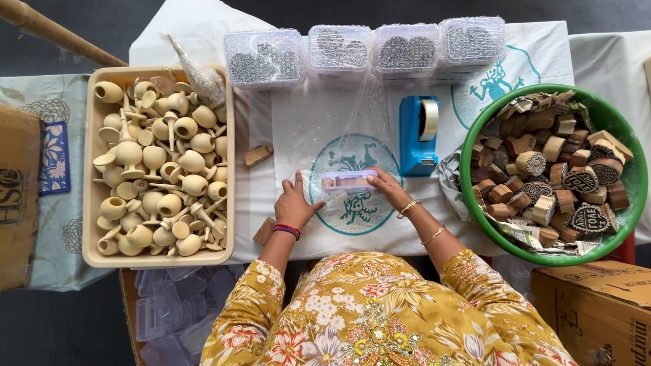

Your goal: The person wraps a small container with bubble wrap and secures it with tape.

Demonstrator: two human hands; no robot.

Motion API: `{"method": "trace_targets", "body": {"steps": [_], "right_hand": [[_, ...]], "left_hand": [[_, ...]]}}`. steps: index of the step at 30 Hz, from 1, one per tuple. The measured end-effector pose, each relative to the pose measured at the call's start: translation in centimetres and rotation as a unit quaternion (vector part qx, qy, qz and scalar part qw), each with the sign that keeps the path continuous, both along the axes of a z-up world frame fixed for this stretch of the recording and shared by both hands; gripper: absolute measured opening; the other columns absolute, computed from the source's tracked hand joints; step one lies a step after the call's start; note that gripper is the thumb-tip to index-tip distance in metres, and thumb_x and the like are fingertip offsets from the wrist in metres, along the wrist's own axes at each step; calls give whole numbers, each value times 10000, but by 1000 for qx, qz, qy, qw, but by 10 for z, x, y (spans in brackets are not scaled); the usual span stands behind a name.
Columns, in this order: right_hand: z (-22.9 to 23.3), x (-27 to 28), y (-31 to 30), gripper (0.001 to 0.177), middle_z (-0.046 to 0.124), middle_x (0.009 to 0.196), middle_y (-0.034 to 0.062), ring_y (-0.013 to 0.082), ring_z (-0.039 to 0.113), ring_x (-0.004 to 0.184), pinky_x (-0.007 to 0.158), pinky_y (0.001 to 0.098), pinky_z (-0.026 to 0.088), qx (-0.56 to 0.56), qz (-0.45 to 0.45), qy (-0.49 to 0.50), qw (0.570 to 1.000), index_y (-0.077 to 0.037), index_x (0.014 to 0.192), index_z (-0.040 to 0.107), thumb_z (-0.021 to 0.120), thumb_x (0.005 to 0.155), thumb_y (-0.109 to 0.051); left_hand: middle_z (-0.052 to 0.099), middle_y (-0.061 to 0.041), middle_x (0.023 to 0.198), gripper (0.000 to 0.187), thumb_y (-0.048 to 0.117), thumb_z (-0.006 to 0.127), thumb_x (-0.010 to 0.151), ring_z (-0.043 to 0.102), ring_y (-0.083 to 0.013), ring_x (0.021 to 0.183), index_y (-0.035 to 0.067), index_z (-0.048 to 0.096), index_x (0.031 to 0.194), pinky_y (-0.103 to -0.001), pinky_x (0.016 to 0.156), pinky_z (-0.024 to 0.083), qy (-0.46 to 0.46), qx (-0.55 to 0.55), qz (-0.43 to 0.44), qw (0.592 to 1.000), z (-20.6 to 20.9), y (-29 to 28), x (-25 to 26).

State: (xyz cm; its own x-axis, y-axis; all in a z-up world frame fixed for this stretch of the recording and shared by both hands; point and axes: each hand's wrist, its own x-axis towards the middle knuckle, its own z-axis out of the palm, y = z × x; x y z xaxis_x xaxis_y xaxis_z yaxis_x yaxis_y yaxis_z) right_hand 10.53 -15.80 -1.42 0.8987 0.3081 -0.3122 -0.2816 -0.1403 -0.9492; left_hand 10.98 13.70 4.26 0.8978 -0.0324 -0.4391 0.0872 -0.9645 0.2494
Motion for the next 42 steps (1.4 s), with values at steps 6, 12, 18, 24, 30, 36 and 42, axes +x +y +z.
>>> {"method": "trace_targets", "body": {"steps": [6,12,18,24,30,36,42], "right_hand": [[14,8,20,654,653,1123,54,161,595,1035,873,311,490,-76,-10,46,996,-126,1239,629,472,930,-680],[-50,49,19,955,709,1037,167,218,694,883,691,299,587,-117,-85,164,976,-31,1254,664,362,898,-865],[8,54,36,851,745,859,129,188,741,702,621,315,584,-178,-84,138,971,-42,1192,624,534,785,-784],[38,46,37,479,768,826,125,206,724,702,660,346,551,-357,-129,-22,925,-76,994,733,658,960,-548],[58,130,12,358,753,1023,63,156,723,811,620,307,585,-182,-382,-256,869,-54,1129,733,784,945,-357],[73,188,27,354,700,837,-26,93,598,586,470,239,449,-1,-385,-53,921,-98,1026,680,868,816,-311],[-49,209,0,307,625,793,-14,62,568,686,598,254,523,35,-370,-82,925,-33,863,626,881,879,-203]], "left_hand": [[506,-171,1278,1318,801,815,599,624,-312,1086,79,293,1571,-393,777,586,16,71,-11,997,-2,-4,-1],[502,-177,1281,1314,806,812,591,623,-310,1078,67,312,1556,-385,778,584,-4,73,-4,997,-2,-7,0],[486,-170,1293,1376,801,809,590,642,-295,1037,67,223,1596,-380,746,592,15,77,-11,997,-12,-5,-1],[451,-181,1315,1361,780,790,638,643,-302,1001,144,139,1650,-377,748,589,2,72,-2,997,-2,-3,0],[414,-158,1342,1272,726,804,675,606,-306,1022,221,143,1637,-395,745,578,-31,82,-38,995,-28,-6,-3],[400,-170,1359,1257,700,805,678,603,-305,1010,217,148,1635,-389,747,580,-26,76,-39,996,-27,-9,-3],[415,-153,1323,1207,686,792,711,598,-312,999,218,169,1632,-405,738,573,-64,49,-37,996,-35,-4,-8]]}}
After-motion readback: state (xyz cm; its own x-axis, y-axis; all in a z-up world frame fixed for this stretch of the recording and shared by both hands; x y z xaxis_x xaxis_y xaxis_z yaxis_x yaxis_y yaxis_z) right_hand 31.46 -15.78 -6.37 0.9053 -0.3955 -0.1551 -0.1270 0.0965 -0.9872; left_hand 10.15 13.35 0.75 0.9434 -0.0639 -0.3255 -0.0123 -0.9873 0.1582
